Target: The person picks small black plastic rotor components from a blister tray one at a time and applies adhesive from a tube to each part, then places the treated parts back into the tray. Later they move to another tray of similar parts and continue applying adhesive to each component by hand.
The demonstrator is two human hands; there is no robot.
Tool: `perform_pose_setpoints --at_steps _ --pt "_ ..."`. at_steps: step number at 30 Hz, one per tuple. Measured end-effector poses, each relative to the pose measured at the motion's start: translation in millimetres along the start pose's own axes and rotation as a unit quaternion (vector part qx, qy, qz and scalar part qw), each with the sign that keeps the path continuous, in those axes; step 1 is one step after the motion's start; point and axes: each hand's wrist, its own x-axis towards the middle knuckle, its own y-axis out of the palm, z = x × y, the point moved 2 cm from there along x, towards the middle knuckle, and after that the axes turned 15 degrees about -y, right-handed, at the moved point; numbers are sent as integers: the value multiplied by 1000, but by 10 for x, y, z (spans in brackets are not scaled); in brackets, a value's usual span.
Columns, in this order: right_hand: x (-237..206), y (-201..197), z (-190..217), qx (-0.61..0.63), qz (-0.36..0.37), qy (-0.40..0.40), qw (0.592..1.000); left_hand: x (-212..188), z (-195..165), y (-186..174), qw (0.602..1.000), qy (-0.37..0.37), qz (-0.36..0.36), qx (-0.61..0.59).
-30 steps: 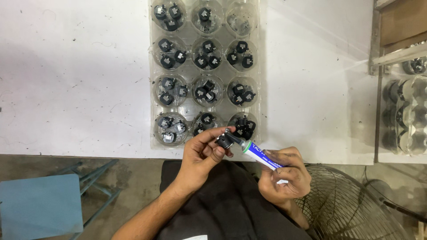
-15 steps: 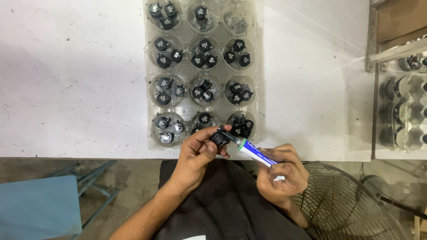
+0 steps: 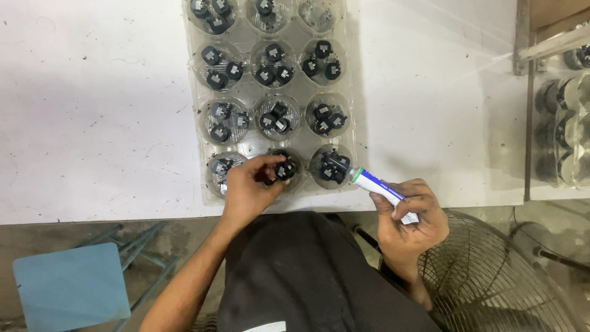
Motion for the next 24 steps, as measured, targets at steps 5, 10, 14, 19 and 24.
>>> perform_pose_setpoints --at_steps 5,10,14,19,24 --pt "27 -67 -70 -2 16 -14 1000 6 -44 173 946 178 -77 262" --pt "41 -163 -123 -3 17 -15 1000 220 -1 400 910 205 -71 352" --pt "57 -252 -180 -11 12 -11 1000 259 -86 536 906 205 -25 370" --pt "60 -411 -245 -8 -9 10 1000 394 -326 486 947 104 -20 302" --pt "-29 -483 -184 -58 -5 14 998 1056 -515 375 897 105 -197 381"
